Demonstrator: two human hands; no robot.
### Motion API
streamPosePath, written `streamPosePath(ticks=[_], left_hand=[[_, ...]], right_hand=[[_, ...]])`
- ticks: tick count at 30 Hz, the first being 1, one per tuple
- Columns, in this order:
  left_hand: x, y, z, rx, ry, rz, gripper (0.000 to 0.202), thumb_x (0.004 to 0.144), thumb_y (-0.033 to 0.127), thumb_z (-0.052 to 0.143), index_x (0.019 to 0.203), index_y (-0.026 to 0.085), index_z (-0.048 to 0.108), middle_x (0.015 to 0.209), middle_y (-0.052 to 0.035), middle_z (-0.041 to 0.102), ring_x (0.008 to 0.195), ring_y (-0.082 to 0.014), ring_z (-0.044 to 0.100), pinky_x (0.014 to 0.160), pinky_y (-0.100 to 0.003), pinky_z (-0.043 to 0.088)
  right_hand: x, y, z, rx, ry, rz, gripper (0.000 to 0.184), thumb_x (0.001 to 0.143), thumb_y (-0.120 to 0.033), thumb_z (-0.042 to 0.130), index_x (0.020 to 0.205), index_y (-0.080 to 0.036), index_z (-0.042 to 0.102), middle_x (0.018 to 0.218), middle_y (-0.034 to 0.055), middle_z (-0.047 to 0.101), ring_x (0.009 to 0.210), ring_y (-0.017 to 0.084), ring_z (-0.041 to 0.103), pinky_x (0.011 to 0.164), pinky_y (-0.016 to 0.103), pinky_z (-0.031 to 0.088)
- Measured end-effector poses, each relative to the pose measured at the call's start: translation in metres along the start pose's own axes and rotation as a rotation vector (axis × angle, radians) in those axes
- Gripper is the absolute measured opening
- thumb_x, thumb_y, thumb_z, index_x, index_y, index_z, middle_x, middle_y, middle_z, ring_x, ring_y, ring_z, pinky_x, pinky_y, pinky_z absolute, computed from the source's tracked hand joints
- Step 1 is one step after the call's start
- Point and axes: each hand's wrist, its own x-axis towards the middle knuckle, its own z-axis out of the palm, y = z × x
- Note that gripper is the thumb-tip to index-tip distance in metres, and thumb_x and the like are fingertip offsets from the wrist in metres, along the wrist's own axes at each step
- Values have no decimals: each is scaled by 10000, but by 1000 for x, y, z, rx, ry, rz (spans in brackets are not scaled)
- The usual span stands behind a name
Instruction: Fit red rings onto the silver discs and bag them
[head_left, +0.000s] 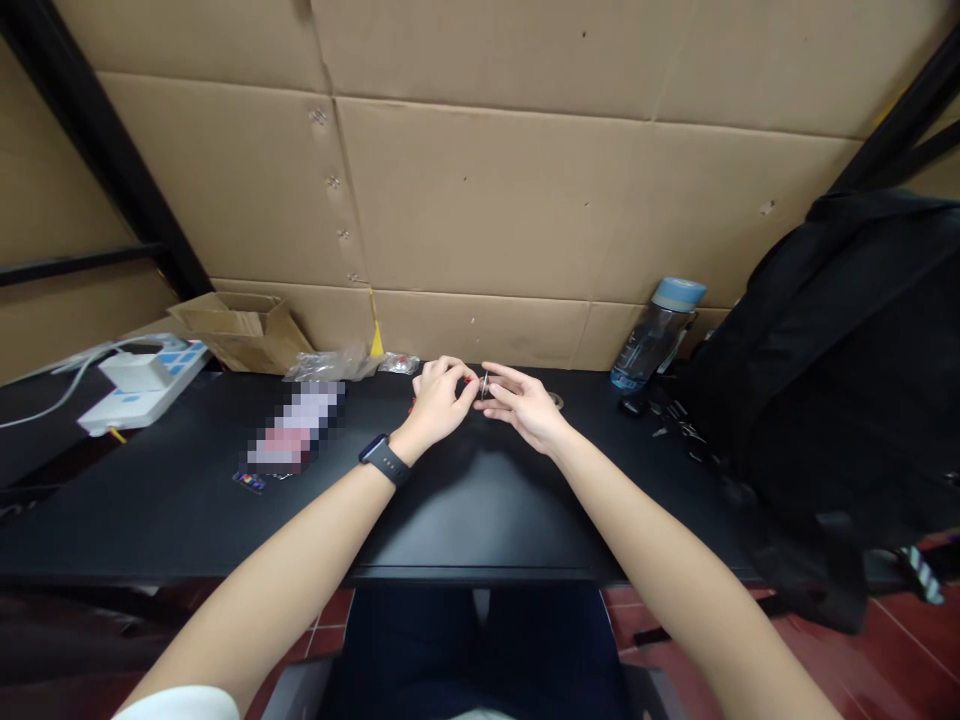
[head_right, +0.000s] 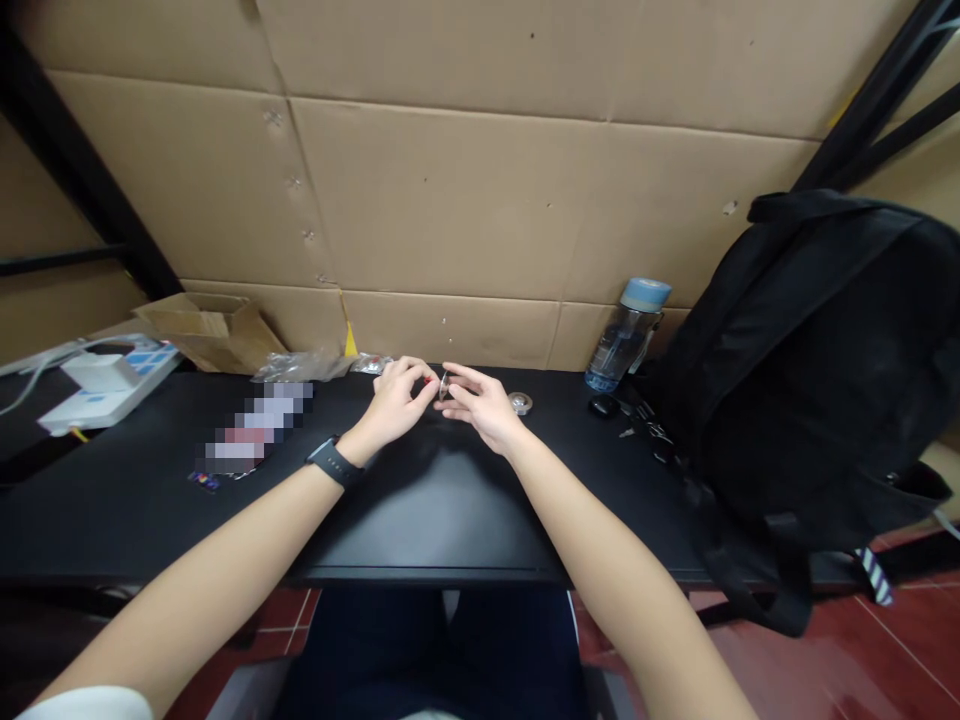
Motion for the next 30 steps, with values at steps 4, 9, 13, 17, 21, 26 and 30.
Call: streamPosePath(ticks=[4,9,13,17,21,26,30], left_hand=[[1,0,0,38,-32,17,232,981,408,530,962,257,706,1166,-73,628,1154,-288,493,927,-455,388],[12,-22,-26,210,38,-73,264,975,450,501,1010,272,693,1204,-103,634,1197,-347,457,975,-536,350],[17,-78,-70,438,153,-424,330,892,372,564,1178,216,617,1271,-206,614,1235,-437,433,971,-593,333],[11,-134,-103,497,91,-763,493,810,332,632,1278,206,542,1192,-229,661,1210,-454,505,965,-585,329],[7,-156,-107,510,30,-850,545,782,337,666,1292,215,516,1176,-214,680,1161,-414,587,983,-570,317],[8,-157,-96,529,30,-874,416,826,349,603,1210,198,552,1168,-225,685,1163,-411,604,986,-567,305],[10,-158,-90,535,-7,-846,417,831,359,587,1211,190,551,1194,-241,673,1181,-426,597,980,-564,312]], right_hand=[[1,-1,0,45,34,71,411,845,-230,765,1246,-211,677,1107,93,729,835,197,763,785,318,626],[2,1,-3,14,74,64,449,795,-260,834,1222,-227,698,1094,76,715,833,196,763,795,323,638],[1,-1,-3,-34,96,71,451,782,-257,846,1209,-231,703,1114,81,702,825,186,759,800,327,639],[-1,-6,-2,-45,114,67,446,798,-270,831,1221,-228,694,1131,89,701,816,182,757,781,310,628],[-1,-8,-3,-56,107,69,445,802,-271,826,1224,-229,691,1155,96,697,819,181,757,788,311,623],[0,-6,-6,-68,88,64,451,808,-277,821,1236,-234,685,1187,105,692,833,181,755,815,332,622],[1,-7,-6,-76,68,71,445,794,-276,831,1216,-237,694,1209,113,686,828,184,754,813,344,624]])
